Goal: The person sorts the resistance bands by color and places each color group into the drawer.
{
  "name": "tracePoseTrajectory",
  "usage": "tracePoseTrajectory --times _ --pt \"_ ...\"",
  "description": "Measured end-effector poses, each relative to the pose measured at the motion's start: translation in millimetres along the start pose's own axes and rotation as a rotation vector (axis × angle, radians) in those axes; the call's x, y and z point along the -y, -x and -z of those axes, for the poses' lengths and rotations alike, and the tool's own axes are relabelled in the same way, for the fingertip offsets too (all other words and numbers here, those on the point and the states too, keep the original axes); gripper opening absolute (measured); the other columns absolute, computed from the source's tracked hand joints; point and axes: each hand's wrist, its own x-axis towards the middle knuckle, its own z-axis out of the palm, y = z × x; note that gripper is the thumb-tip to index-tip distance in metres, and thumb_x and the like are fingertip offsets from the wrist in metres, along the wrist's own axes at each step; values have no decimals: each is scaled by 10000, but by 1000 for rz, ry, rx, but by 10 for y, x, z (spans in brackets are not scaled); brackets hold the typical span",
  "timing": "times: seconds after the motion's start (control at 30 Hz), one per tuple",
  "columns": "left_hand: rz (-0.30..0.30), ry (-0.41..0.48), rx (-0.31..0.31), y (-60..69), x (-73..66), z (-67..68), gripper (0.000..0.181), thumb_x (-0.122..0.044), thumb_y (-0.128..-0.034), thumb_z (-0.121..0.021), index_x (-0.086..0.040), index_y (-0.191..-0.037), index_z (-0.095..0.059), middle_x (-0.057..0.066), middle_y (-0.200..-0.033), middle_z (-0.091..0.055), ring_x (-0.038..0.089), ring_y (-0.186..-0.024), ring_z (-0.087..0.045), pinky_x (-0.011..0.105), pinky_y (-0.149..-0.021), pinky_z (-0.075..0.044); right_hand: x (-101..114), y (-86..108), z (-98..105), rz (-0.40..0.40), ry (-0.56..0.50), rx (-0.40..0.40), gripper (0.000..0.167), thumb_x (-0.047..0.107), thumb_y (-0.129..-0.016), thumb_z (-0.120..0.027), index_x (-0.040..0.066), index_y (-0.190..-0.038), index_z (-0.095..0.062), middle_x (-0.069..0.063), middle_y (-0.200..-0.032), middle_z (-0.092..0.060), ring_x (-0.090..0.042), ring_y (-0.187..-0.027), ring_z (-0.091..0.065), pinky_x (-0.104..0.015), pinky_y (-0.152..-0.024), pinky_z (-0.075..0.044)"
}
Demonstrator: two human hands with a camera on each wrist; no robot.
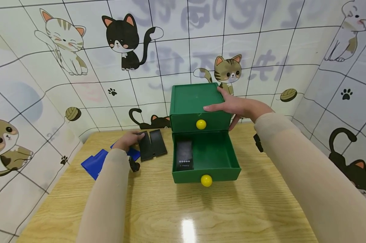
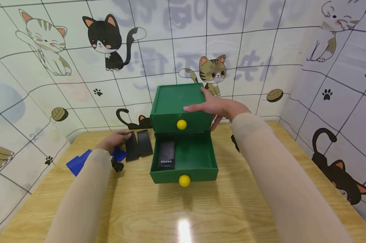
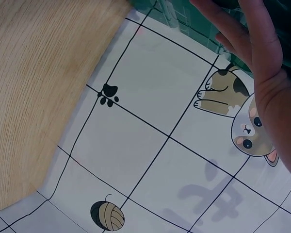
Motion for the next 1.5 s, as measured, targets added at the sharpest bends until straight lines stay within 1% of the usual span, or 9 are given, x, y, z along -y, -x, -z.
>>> tracePoseTrajectory --times 0.13,0.27,0.4,0.5,0.6,0.73,1.1,1.37,1.5 --pt "22 39 1 -12 39 27 295 -368 -1124 -543 -77 -1095 -581 -33 -849 -473 208 -930 -448 397 -950 -319 11 1 -7 3 5 -1 1257 718 -907 -700 451 -1622 299 -108 -1788 208 -500 -1561 -314 -566 -783 -652" --pt "22 47 5 -6 51 33 319 -388 -1106 -581 -69 -1104 -584 -57 -791 -449 192 -880 -434 377 -901 -307 16 -4 -10 7 10 3 1248 718 -913 -689 451 -1619 306 -117 -1788 204 -507 -1556 -317 -560 -775 -654" --pt "11 67 29 18 28 26 402 -382 -1095 -602 -31 -1289 -590 -52 -830 -476 188 -894 -442 369 -904 -311 2 4 -7 4 4 1 1253 712 -908 -704 455 -1624 292 -98 -1789 207 -488 -1560 -324 -552 -777 -656" --pt "21 92 40 42 12 30 504 -365 -1089 -606 -18 -1448 -534 -34 -902 -511 185 -918 -464 369 -921 -323 -11 -2 -4 5 -1 3 1258 712 -904 -712 455 -1628 285 -82 -1789 209 -472 -1565 -328 -561 -799 -653" --pt "27 109 37 44 37 33 555 -339 -1084 -611 -21 -1521 -484 -32 -925 -530 164 -885 -481 349 -904 -345 -10 -14 -3 7 1 10 1252 713 -910 -703 455 -1624 293 -83 -1786 222 -479 -1567 -320 -571 -810 -649" --pt "9 108 27 17 87 29 543 -328 -1082 -616 -31 -1516 -481 -60 -870 -530 126 -805 -469 310 -850 -352 -13 -13 -4 1 -3 16 1243 706 -920 -694 458 -1617 305 -96 -1781 238 -495 -1566 -309 -568 -799 -651" --pt "5 101 43 28 84 31 560 -317 -1083 -621 -29 -1526 -436 -36 -925 -522 150 -849 -465 324 -882 -345 13 15 -4 1 10 6 1247 711 -917 -694 442 -1627 295 -114 -1786 212 -502 -1556 -328 -540 -772 -659" --pt "13 115 42 11 84 34 660 -460 -1077 -606 -55 -1581 -467 -30 -982 -528 163 -872 -457 328 -856 -329 13 7 -2 4 9 8 1244 713 -918 -690 448 -1622 302 -122 -1790 193 -503 -1558 -325 -543 -772 -658" --pt "0 119 37 25 79 25 599 -399 -1090 -605 -39 -1555 -490 -45 -961 -527 148 -850 -461 311 -831 -342 -3 1 -6 2 10 -3 1263 724 -901 -708 452 -1627 289 -127 -1796 161 -496 -1551 -346 -538 -767 -660"
